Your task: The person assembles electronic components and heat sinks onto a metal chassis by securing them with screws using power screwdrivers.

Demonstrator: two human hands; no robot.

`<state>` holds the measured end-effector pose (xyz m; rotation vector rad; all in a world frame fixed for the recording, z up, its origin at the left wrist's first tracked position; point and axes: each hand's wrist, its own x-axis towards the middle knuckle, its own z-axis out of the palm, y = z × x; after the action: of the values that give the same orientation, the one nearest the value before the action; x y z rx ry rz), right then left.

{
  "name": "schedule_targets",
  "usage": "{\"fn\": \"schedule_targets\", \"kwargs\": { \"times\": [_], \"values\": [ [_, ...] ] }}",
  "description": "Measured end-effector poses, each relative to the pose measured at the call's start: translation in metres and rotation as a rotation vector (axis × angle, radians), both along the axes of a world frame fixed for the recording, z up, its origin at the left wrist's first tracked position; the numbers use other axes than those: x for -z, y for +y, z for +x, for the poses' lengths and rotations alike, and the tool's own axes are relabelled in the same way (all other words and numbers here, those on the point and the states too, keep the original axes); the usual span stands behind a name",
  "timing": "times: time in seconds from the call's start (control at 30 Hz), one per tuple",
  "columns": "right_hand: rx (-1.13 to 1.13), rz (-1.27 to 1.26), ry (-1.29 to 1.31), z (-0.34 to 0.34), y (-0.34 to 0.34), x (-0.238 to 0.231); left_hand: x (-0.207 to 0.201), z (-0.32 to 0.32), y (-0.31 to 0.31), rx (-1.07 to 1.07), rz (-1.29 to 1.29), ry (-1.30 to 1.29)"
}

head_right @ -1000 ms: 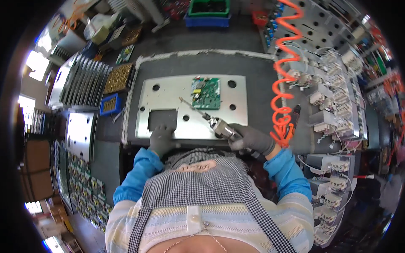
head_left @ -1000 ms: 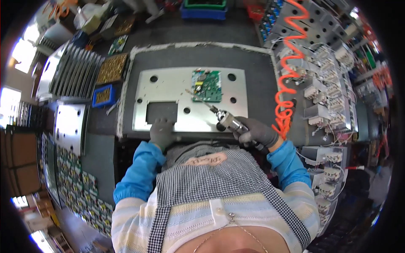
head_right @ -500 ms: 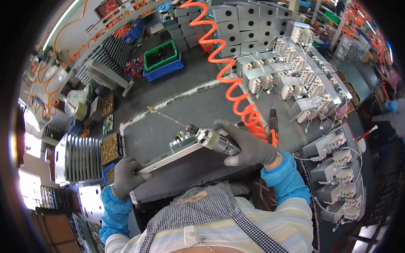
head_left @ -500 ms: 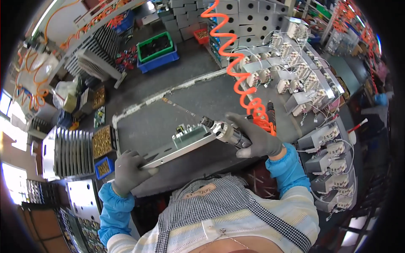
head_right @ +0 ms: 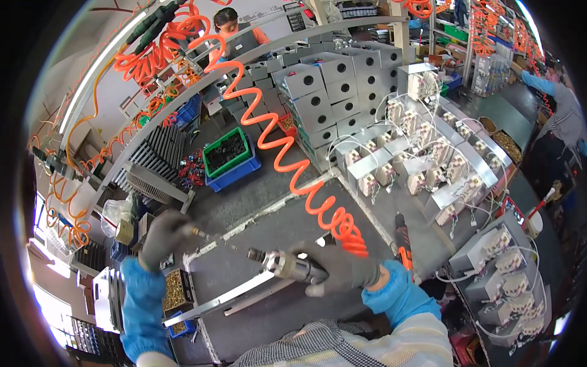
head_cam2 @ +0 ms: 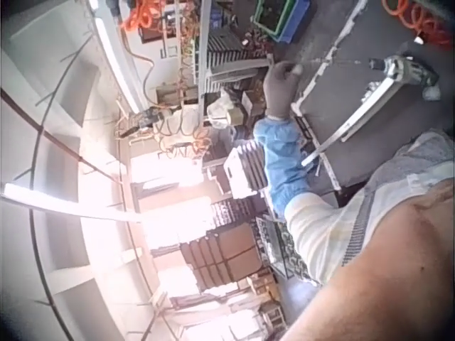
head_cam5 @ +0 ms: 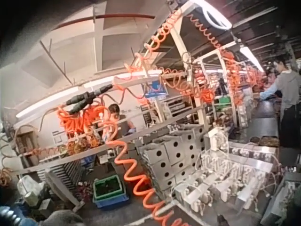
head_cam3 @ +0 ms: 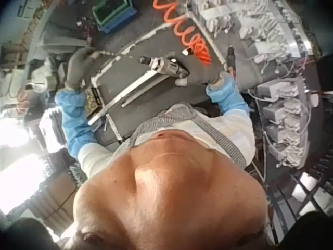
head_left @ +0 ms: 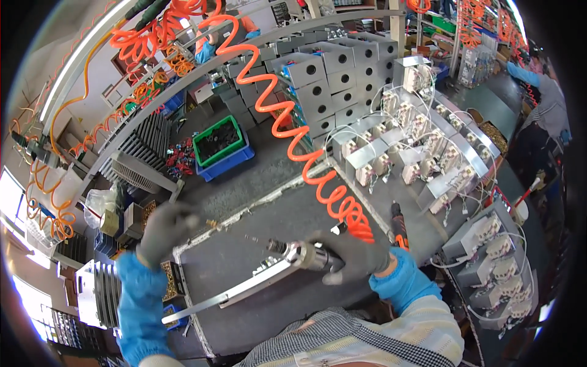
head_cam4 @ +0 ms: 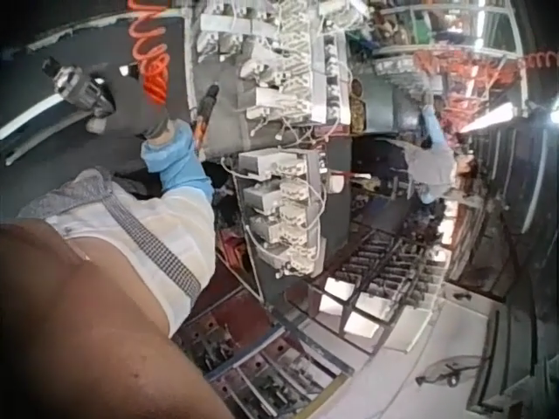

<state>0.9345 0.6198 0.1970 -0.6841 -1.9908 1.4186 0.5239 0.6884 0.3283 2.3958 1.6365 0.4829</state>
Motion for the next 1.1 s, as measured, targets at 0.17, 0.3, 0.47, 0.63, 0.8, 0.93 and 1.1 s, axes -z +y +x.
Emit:
{"fn": "schedule_targets", "kwargs": {
  "times": [0.17,0.3,0.47,0.63,0.8,0.93,1.1],
  "values": [
    [0.075,0.025,0.061,-0.003,-0.007,0.012,-0.009,0.11,0.181,0.049,0.197,0.016],
    [0.034,-0.085,0.105,-0.01,0.0,0.008,-0.002,0.198,0.303,0.093,0.281,-0.089],
    [0.049,-0.082,0.204,-0.016,0.001,0.023,-0.005,0.285,0.356,0.032,0.18,-0.046],
    [-0.081,-0.081,0.489,-0.023,0.008,0.037,0.001,0.29,0.355,0.023,0.141,-0.082],
    [0.019,-0.086,0.168,-0.014,0.009,0.023,-0.008,0.249,0.31,-0.157,0.375,-0.125],
    [0.043,-0.002,0.253,-0.014,0.008,0.014,0.037,0.138,0.281,-0.11,0.344,-0.518],
    [0.089,0.032,0.167,-0.015,0.0,0.018,0.129,-0.019,0.223,-0.351,0.234,0.065]
  ]
}}
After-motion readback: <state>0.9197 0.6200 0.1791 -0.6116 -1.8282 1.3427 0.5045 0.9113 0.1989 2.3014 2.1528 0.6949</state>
